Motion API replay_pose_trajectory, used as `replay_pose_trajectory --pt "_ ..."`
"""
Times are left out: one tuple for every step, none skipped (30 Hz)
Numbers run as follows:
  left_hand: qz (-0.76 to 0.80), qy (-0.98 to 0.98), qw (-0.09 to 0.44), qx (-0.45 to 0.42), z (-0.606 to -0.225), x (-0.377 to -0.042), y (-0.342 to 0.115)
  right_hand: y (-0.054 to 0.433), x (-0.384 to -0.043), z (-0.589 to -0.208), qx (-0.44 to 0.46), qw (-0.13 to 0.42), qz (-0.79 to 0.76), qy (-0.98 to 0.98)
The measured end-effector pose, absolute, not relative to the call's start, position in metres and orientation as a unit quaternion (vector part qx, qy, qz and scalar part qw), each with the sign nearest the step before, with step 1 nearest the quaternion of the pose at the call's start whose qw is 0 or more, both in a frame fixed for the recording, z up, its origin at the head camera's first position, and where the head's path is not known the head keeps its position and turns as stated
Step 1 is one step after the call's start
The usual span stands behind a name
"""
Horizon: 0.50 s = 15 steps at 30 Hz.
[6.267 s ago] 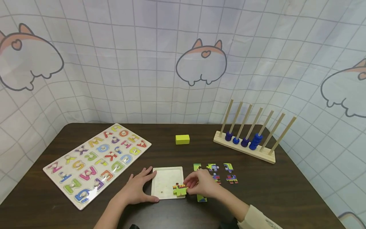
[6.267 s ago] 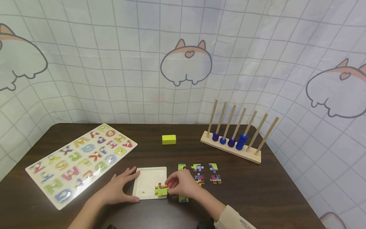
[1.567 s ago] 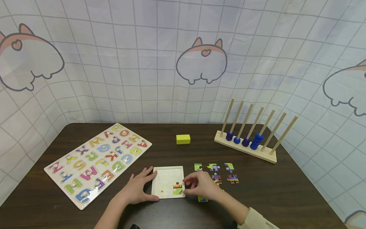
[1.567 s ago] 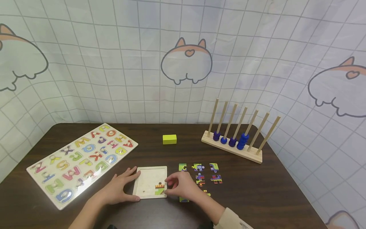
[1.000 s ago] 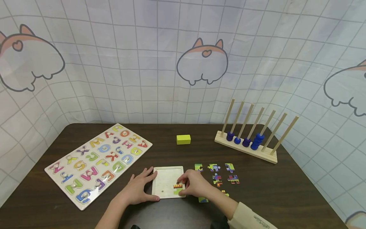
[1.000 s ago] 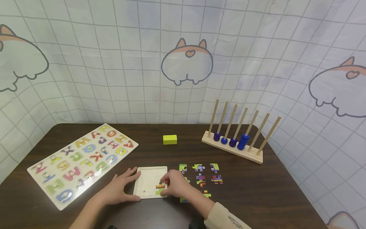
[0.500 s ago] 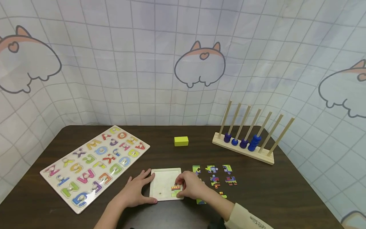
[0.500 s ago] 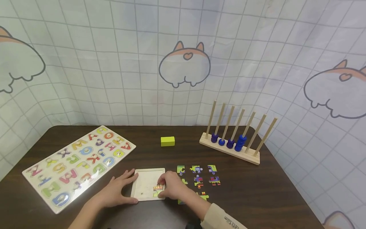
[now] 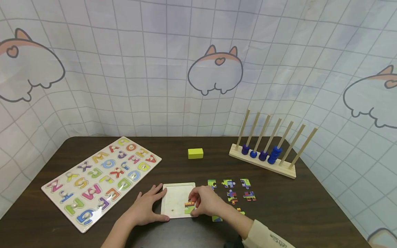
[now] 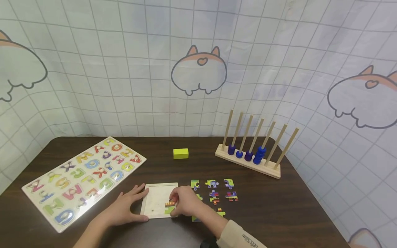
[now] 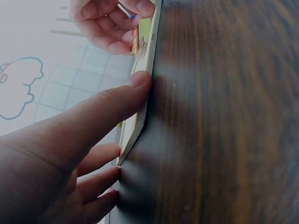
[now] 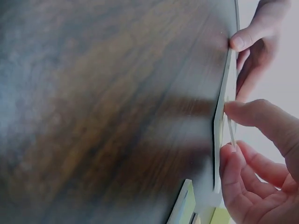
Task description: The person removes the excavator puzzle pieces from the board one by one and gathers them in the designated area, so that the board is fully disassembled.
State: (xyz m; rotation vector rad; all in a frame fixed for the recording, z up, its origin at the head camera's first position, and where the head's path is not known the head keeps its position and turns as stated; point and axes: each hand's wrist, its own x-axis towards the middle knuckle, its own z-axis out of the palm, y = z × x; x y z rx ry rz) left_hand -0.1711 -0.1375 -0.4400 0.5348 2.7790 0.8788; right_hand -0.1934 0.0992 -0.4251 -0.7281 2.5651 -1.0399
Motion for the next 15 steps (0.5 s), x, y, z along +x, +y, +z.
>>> replay_pose_trajectory --pt "0.295 0.934 0.09 0.18 -0.44 -0.171 -0.138 0.1 -0.194 -0.425 -0.251 0.141 -0.361 0.887" --pt "0.295 0.934 0.091 0.179 -0.44 -0.171 -0.138 0.1 -0.194 -0.425 -0.252 0.142 -0.364 0.886" --pt "0.294 0.934 0.091 0.179 -0.44 -0.17 -0.138 0.101 -0.194 -0.425 -0.251 0.143 -0.367 0.884" --pt "0.295 0.934 0.093 0.179 -0.44 -0.17 -0.138 0.101 -0.193 -0.425 -0.251 0.142 -0.368 0.884" --pt "0.294 0.934 0.093 0.179 -0.439 -0.17 -0.138 0.102 -0.193 -0.426 -0.253 0.142 -0.371 0.882" --pt "0.294 0.934 0.093 0.179 -0.439 -0.17 -0.138 0.103 -0.193 -0.425 -0.254 0.142 -0.373 0.881" --pt "0.294 0.934 0.094 0.179 -0.439 -0.17 -0.138 0.104 -0.193 -0.425 -0.255 0.141 -0.376 0.88" --pt "0.294 0.934 0.093 0.179 -0.439 -0.17 -0.138 0.105 -0.193 -0.425 -0.258 0.139 -0.378 0.878" --pt "0.295 0.934 0.093 0.179 -0.439 -0.17 -0.138 0.106 -0.193 -0.424 -0.259 0.138 -0.378 0.878" --pt "0.295 0.934 0.093 0.18 -0.439 -0.17 -0.138 0.108 -0.193 -0.424 -0.26 0.137 -0.379 0.878" --pt "0.295 0.934 0.092 0.18 -0.44 -0.17 -0.138 0.109 -0.192 -0.423 -0.259 0.137 -0.381 0.877" --pt "0.295 0.934 0.09 0.181 -0.44 -0.171 -0.138 0.111 -0.192 -0.423 -0.258 0.136 -0.38 0.878" --pt "0.296 0.934 0.089 0.182 -0.44 -0.171 -0.138 0.113 -0.192 -0.423 -0.258 0.134 -0.38 0.878" --pt "0.297 0.933 0.087 0.183 -0.44 -0.171 -0.138 0.115 -0.192 -0.422 -0.257 0.133 -0.38 0.878" --pt "0.297 0.933 0.086 0.183 -0.44 -0.171 -0.138 0.117 -0.192 -0.422 -0.258 0.132 -0.381 0.878"
